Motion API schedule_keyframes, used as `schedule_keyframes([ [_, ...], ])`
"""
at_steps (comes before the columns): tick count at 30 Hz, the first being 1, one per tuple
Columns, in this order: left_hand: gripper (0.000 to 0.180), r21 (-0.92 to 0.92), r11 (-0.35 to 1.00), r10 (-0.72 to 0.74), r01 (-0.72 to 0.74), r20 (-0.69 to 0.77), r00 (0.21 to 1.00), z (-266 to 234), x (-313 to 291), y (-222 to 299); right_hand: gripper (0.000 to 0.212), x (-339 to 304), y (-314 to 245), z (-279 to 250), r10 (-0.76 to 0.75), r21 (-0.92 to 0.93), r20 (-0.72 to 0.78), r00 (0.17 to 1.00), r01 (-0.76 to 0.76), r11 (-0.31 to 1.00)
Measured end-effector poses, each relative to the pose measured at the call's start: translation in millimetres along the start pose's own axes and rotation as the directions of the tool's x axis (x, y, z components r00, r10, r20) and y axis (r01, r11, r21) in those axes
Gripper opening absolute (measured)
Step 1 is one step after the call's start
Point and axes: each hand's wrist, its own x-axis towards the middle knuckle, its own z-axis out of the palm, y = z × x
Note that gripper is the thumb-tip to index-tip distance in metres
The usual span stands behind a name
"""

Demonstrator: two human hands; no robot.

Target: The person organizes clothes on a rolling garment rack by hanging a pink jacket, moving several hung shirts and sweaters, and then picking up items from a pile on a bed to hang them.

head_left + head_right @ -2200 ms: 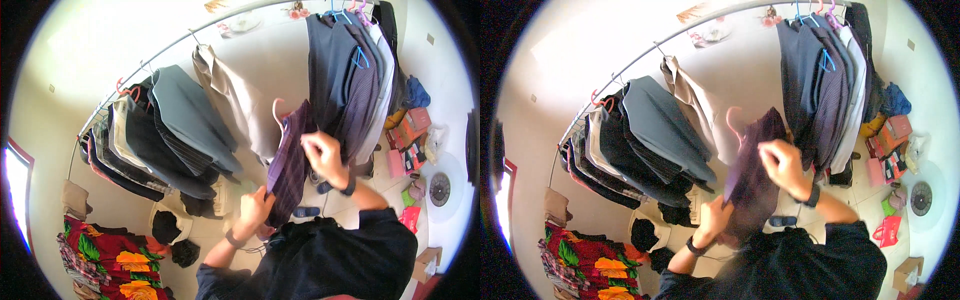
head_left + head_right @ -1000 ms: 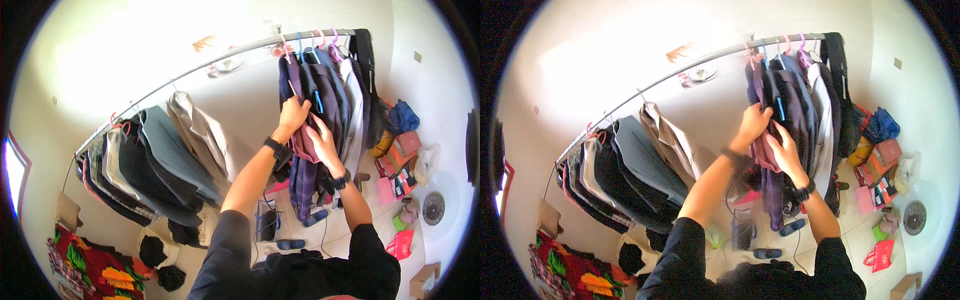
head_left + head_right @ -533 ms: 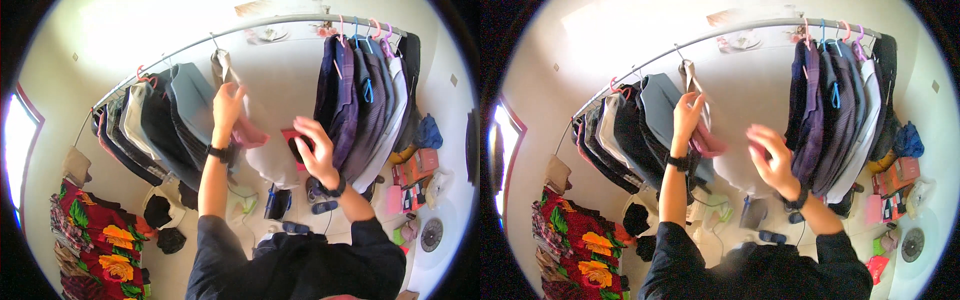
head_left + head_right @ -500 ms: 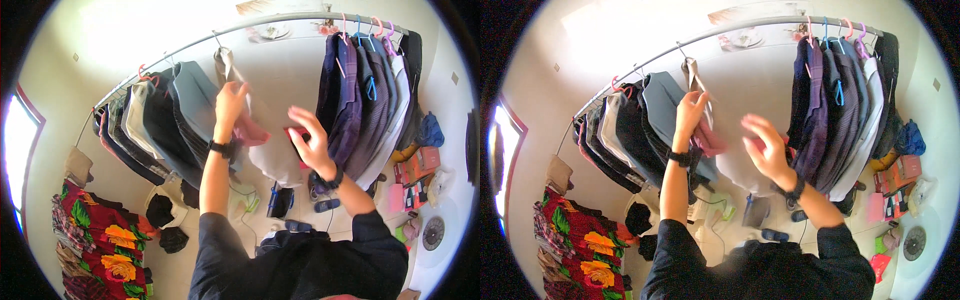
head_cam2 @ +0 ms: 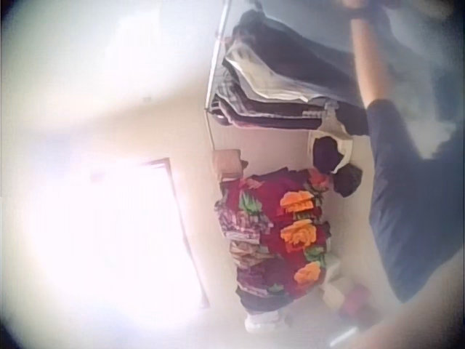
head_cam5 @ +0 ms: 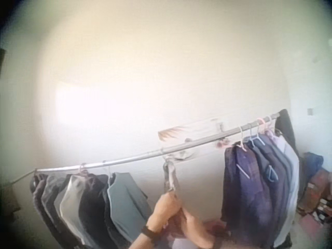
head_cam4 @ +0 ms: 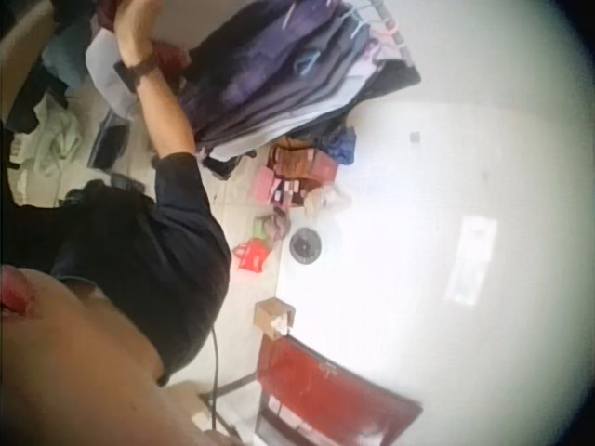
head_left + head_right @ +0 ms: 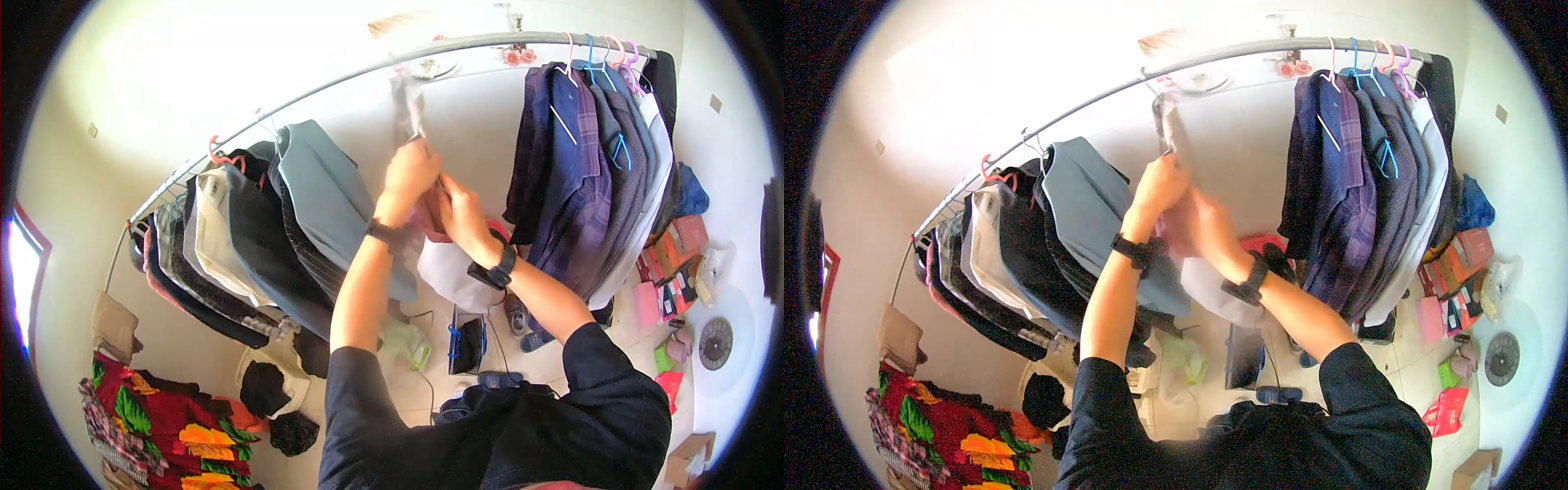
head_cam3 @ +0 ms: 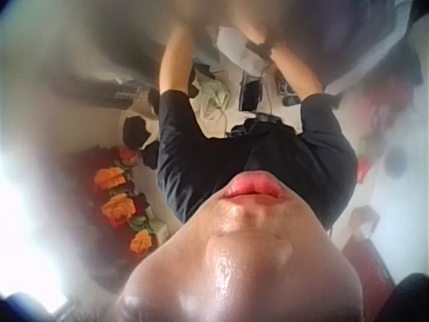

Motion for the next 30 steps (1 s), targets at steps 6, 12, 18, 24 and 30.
schedule_keyframes([
  [6,0.028,-0.096,0.987,0.139,-0.128,0.116,0.984,44.3,16.8,50.7,0.030,-16.4,32.0,-45.4,0.242,-0.165,-0.281,0.929,-0.295,0.941],
  [12,0.034,-0.178,0.952,0.276,-0.249,0.144,0.950,88.9,31.6,117.7,0.030,-19.9,47.8,-103.2,0.001,-0.364,-0.473,0.881,-0.197,0.910],
  [18,0.037,-0.267,0.910,0.354,-0.317,0.106,0.929,107.7,29.7,129.4,0.030,-24.5,48.9,-136.8,0.066,-0.350,-0.455,0.888,-0.247,0.904],
  [24,0.021,-0.784,0.617,0.197,-0.074,0.062,0.978,108.0,-53.1,64.1,0.051,-103.2,9.1,-108.2,-0.071,-0.477,-0.161,0.984,-0.015,0.879],
  [30,0.014,-0.707,0.708,0.057,-0.005,0.050,0.997,91.6,-152.3,8.6,0.032,-166.9,2.5,-59.5,0.648,0.149,0.156,0.745,-0.666,0.731],
])
